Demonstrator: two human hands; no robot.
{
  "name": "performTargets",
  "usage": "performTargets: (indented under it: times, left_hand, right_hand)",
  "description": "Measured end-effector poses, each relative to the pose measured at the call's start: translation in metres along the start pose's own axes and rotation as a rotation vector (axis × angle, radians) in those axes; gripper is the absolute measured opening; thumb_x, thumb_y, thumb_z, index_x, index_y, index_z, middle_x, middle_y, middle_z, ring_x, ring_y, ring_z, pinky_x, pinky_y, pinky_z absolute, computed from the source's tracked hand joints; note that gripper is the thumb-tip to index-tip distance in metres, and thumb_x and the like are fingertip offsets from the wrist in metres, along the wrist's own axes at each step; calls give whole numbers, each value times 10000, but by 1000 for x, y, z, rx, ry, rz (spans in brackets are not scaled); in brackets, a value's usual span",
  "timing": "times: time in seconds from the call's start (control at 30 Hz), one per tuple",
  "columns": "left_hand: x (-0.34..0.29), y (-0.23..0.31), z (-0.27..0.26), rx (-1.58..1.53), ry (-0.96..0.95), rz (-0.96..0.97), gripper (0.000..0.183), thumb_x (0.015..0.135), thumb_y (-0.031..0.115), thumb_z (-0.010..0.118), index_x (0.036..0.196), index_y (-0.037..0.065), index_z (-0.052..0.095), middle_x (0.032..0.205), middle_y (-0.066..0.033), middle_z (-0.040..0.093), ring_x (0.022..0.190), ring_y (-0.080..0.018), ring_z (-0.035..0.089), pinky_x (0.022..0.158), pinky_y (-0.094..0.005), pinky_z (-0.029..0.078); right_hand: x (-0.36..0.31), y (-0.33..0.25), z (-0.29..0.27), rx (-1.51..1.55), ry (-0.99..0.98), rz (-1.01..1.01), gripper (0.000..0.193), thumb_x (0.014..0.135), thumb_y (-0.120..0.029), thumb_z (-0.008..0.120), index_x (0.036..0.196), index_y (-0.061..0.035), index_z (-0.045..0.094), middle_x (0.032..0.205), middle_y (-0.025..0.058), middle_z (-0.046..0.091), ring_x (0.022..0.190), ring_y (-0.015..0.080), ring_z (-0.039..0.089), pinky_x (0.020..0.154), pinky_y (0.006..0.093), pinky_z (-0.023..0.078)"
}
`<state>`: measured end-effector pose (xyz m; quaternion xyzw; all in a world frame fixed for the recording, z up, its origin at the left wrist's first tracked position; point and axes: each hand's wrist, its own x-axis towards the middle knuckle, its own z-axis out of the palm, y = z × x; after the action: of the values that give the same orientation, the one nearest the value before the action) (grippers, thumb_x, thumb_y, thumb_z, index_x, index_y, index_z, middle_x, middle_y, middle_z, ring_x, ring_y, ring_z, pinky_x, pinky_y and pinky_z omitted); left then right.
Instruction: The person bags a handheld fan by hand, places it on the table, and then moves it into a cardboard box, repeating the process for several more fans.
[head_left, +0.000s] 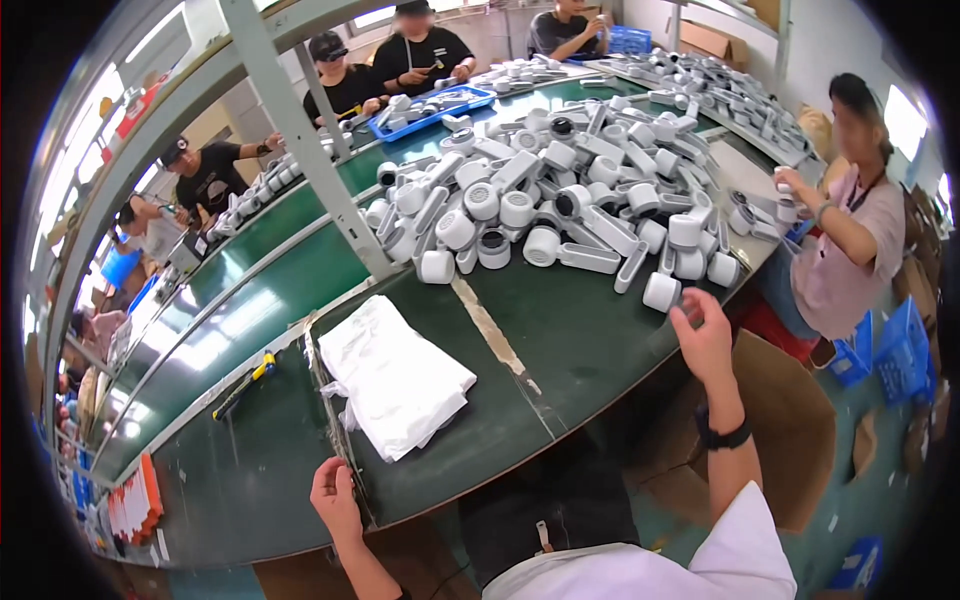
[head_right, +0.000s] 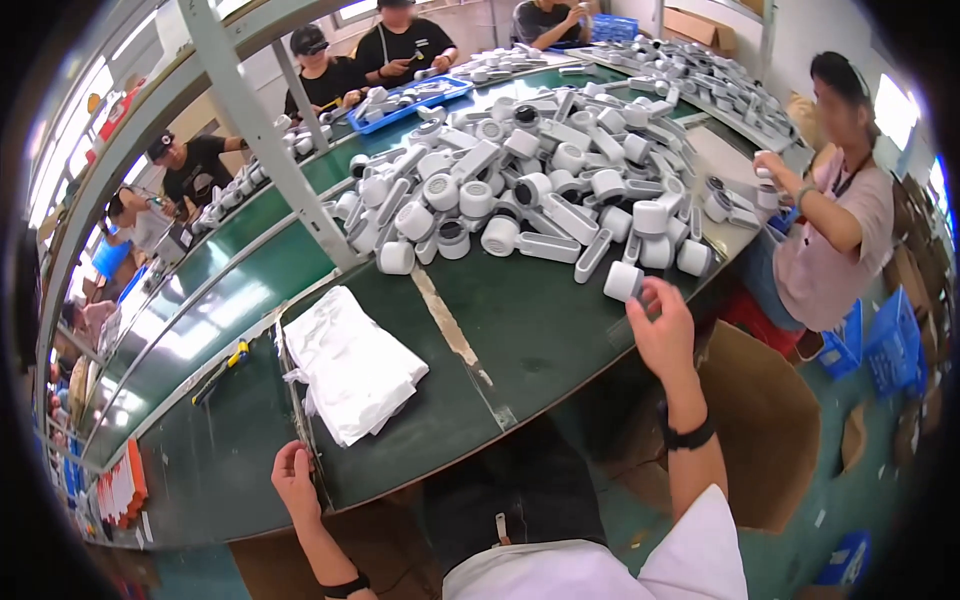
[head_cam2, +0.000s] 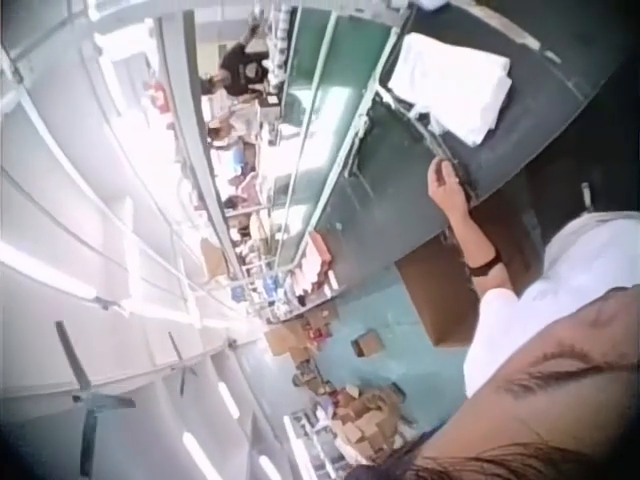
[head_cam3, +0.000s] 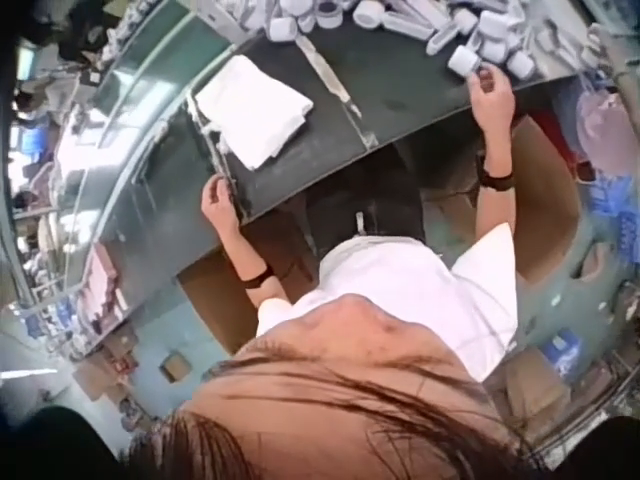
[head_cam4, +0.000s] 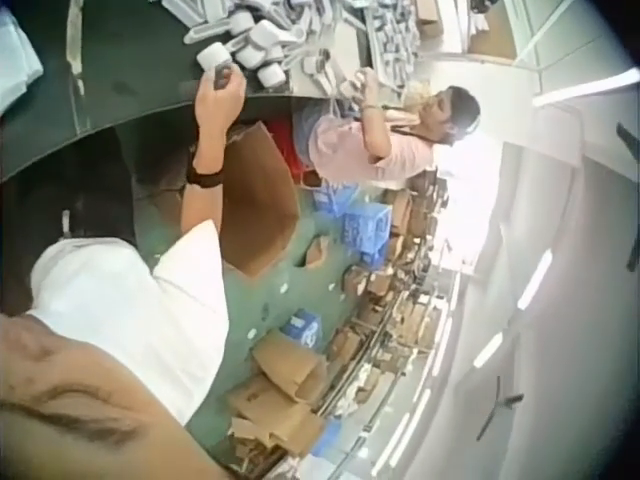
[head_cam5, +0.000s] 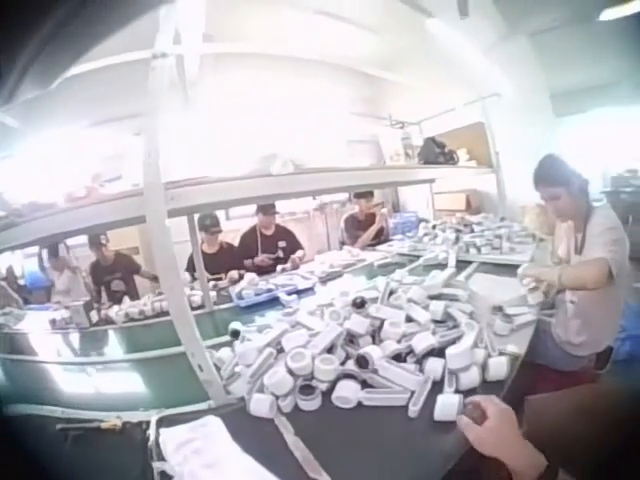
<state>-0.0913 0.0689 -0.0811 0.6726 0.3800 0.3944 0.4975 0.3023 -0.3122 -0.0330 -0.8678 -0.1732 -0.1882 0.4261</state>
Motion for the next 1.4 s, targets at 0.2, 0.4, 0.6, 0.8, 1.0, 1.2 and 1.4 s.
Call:
performTargets:
  times: [0.2, 0.4, 0.6, 0.8, 1.0, 1.2, 1.4]
  left_hand:
    - [0, 3, 0, -9, 7, -10, 163, 938, 102, 607, 1060, -2, 634, 937, -26, 651, 809, -87, 598, 678, -209, 461]
    - [-1, 5, -2, 17, 7, 10, 154, 949, 94, 584, 1057, -4, 633, 940, -32, 651, 807, -90, 595, 671, -210, 454]
    - [1, 2, 0, -4, -3, 17, 152, 950, 94, 582, 1052, -6, 634, 919, -26, 649, 783, -79, 579, 655, -211, 442]
    - [0, 3, -3, 45, -18, 23, 153, 960, 104, 571, 1048, 0, 641, 932, -26, 644, 789, -82, 576, 653, -213, 446]
    - [0, 9, 2, 27, -7, 45, 145, 955, 97, 580, 1037, -9, 636, 891, -22, 641, 769, -76, 567, 648, -210, 434]
    - [-1, 6, 2, 10, -3, 39, 144, 957, 91, 574, 1035, -11, 639, 907, -32, 649, 776, -81, 573, 653, -214, 442]
    - [-2, 4, 0, -30, -3, 40, 141, 954, 85, 578, 1038, -12, 637, 922, -37, 650, 787, -89, 578, 666, -216, 450]
  right_hand:
    - [33, 28, 8, -344, 11, -38, 493, 797, -370, 724, 1168, -73, 591, 1063, 137, 611, 973, 322, 607, 836, 404, 492]
    - [91, 84, -10, -443, 258, 106, 619, 804, -509, 682, 1245, -91, 563, 1247, 197, 536, 1184, 378, 503, 988, 449, 424]
    - [130, 133, 12, -278, -119, 312, 781, 764, -746, 561, 1320, -198, 584, 1445, 289, 375, 1346, 433, 362, 1111, 446, 298]
    - [91, 51, 45, -446, -125, 406, 735, 726, -720, 621, 1264, -220, 622, 1486, 116, 363, 1358, 447, 281, 1078, 560, 314]
    - [49, -5, 63, -432, -5, 401, 611, 740, -620, 681, 1172, -189, 655, 1445, 117, 394, 1293, 486, 307, 1014, 610, 363]
    - [12, -11, 56, -330, -18, 221, 603, 766, -548, 695, 1198, -131, 629, 1371, 134, 458, 1286, 432, 344, 982, 552, 410]
    - [37, 44, 9, -49, 33, 112, 383, 843, -121, 540, 1216, -45, 579, 1247, 164, 551, 1078, 351, 583, 918, 385, 483]
